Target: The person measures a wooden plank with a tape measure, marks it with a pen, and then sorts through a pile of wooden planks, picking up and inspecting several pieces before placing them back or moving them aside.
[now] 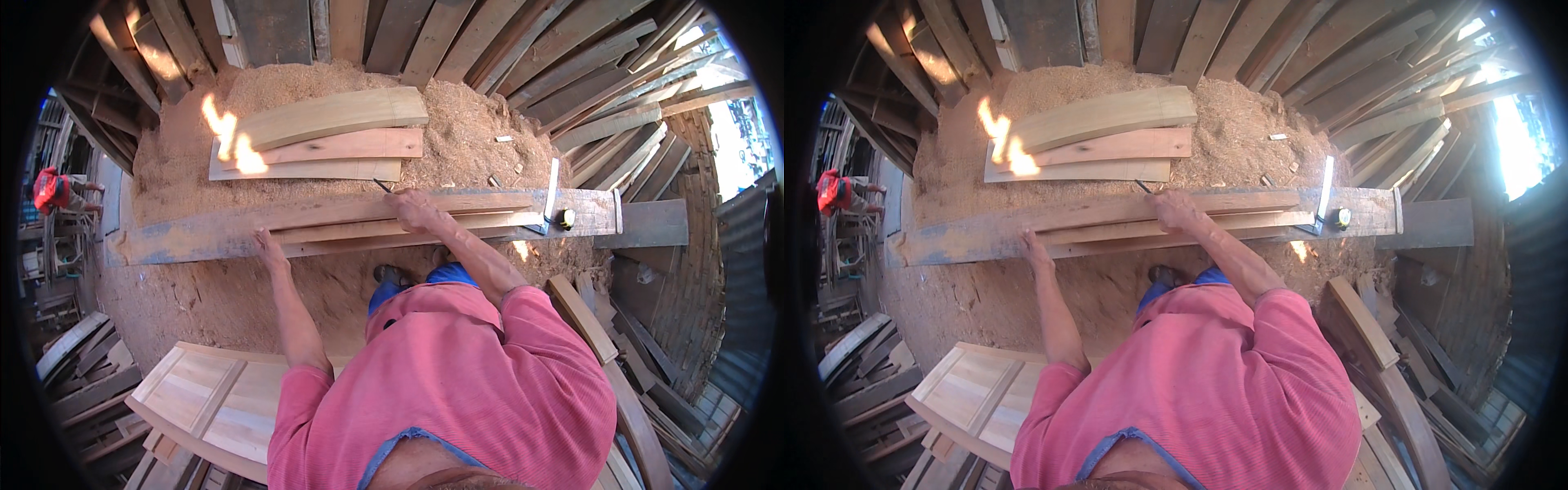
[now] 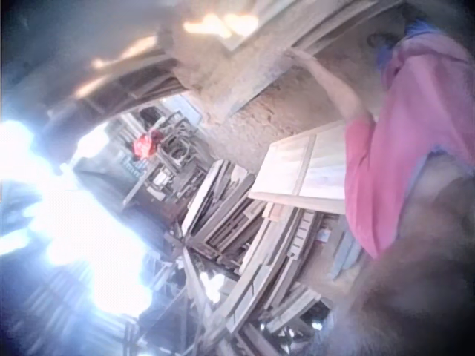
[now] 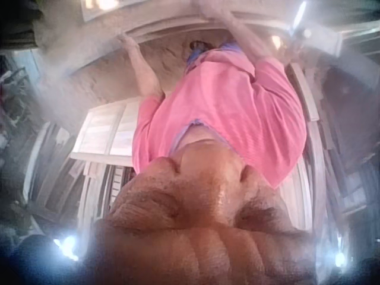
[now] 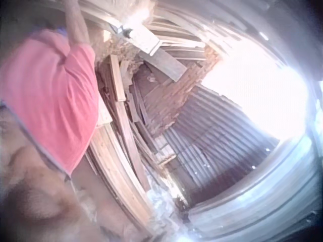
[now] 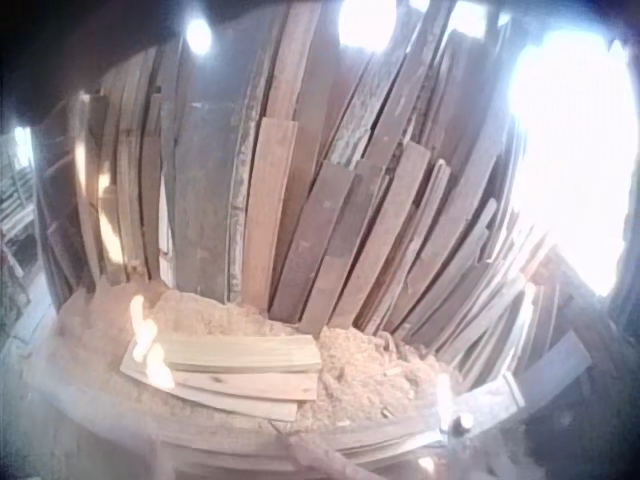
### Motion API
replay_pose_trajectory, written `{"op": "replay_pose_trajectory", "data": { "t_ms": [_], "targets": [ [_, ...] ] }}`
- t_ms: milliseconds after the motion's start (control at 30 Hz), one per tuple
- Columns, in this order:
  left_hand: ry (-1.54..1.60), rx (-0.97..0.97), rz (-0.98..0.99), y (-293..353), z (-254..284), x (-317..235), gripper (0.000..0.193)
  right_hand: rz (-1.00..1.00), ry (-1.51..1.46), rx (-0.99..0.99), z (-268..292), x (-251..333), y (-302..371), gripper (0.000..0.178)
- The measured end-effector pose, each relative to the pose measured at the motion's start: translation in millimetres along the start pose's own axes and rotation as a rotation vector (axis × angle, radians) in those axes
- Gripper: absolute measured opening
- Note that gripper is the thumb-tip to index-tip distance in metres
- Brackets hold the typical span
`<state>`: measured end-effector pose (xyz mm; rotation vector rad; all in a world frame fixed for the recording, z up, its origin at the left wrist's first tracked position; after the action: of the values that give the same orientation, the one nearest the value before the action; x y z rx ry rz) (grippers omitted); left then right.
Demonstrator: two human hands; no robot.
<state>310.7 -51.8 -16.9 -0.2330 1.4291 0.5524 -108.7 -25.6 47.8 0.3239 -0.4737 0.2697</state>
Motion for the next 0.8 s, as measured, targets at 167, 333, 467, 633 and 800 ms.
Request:
{"op": "replay_pose_trajectory", "data": {
  "t_ms": [167,333,467,633,800],
  "targets": [
    [-0.116,0.036,0.054,-13,12,18,0.073,0.027,-0.063,-0.056,-26,-20,3,0.034],
    [-0.074,0.008,0.156,-17,29,37,0.057,-0.037,-0.069,0.125,-33,-23,2,0.037],
    [-0.15,-0.03,0.178,-8,23,33,0.052,-0.035,-0.069,0.059,-48,-28,7,0.047],
    [-0.24,-0.065,0.075,1,19,37,0.047,0.013,-0.002,0.023,-64,-36,6,0.064],
    [-0.162,-0.017,0.0,-1,36,48,0.039,-0.029,-0.068,0.123,-46,-28,12,0.071]
  ]
}}
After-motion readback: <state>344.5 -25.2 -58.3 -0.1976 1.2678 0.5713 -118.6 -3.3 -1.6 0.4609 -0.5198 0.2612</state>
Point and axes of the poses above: each hand's wrist, its own y-axis away from the middle knuckle, its own z-axis out of the back of the hand, x = y × z, the point moved 1 cm from there along -y, towards the middle knuckle, and after that the axes turned 3 degrees about -z, right-handed, at the moved point
